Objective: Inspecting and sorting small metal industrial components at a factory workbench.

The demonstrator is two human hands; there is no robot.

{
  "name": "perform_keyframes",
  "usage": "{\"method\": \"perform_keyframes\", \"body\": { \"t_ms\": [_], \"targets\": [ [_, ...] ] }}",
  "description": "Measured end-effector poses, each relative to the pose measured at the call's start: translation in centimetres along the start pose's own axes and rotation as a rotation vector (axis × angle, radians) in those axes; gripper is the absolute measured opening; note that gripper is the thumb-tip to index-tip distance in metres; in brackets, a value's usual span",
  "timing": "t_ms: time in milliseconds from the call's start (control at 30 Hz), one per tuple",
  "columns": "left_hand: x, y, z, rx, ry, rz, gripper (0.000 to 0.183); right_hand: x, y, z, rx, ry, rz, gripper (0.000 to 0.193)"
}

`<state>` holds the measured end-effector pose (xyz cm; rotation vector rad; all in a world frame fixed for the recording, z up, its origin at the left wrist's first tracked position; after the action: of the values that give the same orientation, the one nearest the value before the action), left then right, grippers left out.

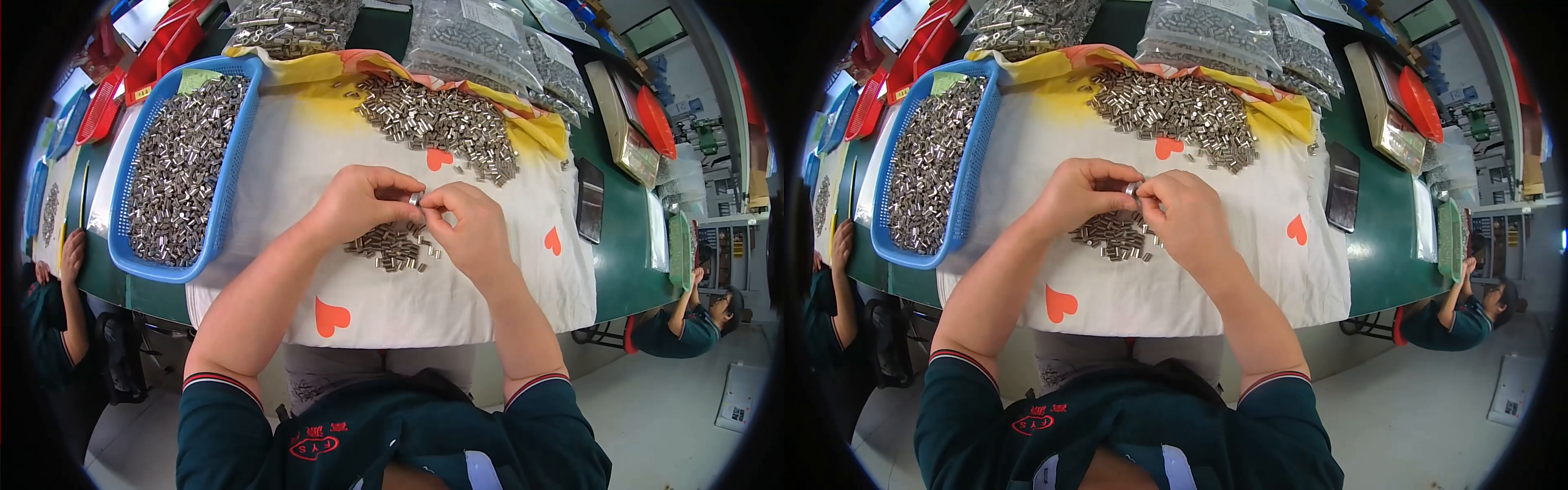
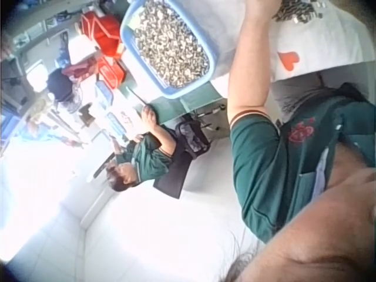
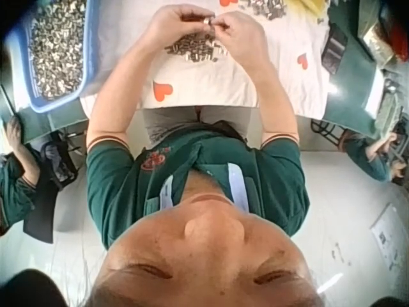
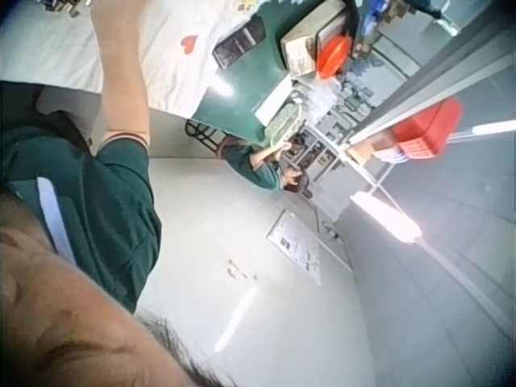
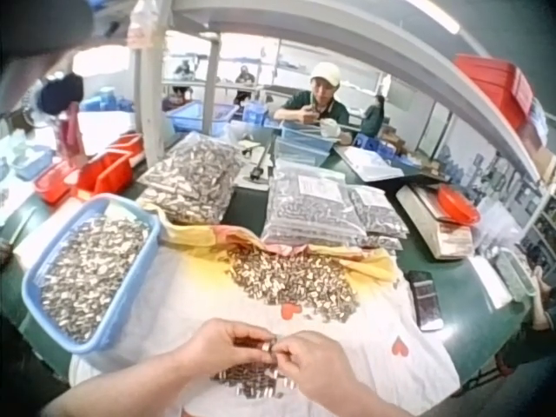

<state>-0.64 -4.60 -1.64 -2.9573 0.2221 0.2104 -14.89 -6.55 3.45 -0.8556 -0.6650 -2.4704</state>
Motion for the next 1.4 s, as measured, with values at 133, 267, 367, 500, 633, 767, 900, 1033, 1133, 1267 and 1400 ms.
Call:
{"method": "perform_keyframes", "body": {
  "t_ms": [133, 267, 367, 500, 633, 767, 900, 1033, 1133, 1267, 1400],
  "targets": [
    [0.1, -0.2, -0.6, -0.004, 0.012, -0.017, 0.029, -0.3, -0.1, 0.1, 0.067, -0.035, -0.072, 0.010],
    [-0.1, -0.1, -0.5, -0.003, -0.005, -0.021, 0.029, -0.4, -0.4, -0.1, 0.070, 0.012, -0.117, 0.011],
    [-0.1, -0.2, -0.3, 0.004, 0.042, -0.049, 0.030, -0.5, -0.5, 0.3, 0.170, -0.080, -0.164, 0.011],
    [-0.1, -0.2, -0.5, -0.029, 0.064, -0.060, 0.033, -0.3, -0.2, -0.3, -0.005, 0.072, -0.115, 0.010],
    [0.2, -0.2, -0.6, 0.004, 0.113, -0.046, 0.034, 0.2, 0.0, -1.1, -0.064, 0.194, -0.005, 0.010],
    [-0.2, -0.4, -0.5, 0.030, 0.125, 0.028, 0.034, 0.4, 0.0, -1.7, -0.246, 0.343, 0.092, 0.009],
    [-0.2, -0.3, -0.4, 0.020, 0.134, 0.023, 0.032, 1.4, 1.1, -4.0, -0.241, 0.274, 0.027, 0.010],
    [-0.9, -0.1, -0.8, 0.035, 0.264, 0.050, 0.031, 3.0, 1.6, -6.0, -0.192, -0.174, -0.262, 0.007],
    [-0.6, 0.0, -0.6, 0.018, 0.301, 0.042, 0.030, 1.5, 1.9, -5.3, -0.070, -0.482, -0.174, 0.008],
    [-0.7, 0.0, -0.1, 0.022, 0.231, 0.017, 0.032, 0.5, 1.6, -6.3, -0.053, -0.552, -0.130, 0.006],
    [-0.4, -0.1, 0.4, -0.005, 0.163, -0.014, 0.031, 0.2, 1.0, -5.4, -0.034, -0.288, -0.124, 0.006]
  ]
}}
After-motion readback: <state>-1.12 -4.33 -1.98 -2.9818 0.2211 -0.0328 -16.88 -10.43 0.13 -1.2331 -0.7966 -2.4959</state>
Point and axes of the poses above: each hand's wrist, its own y-axis towards the middle knuckle, its own x-axis out of the back of the hand, z = x × y, the point moved 4 cm from there along y, towards the middle knuckle
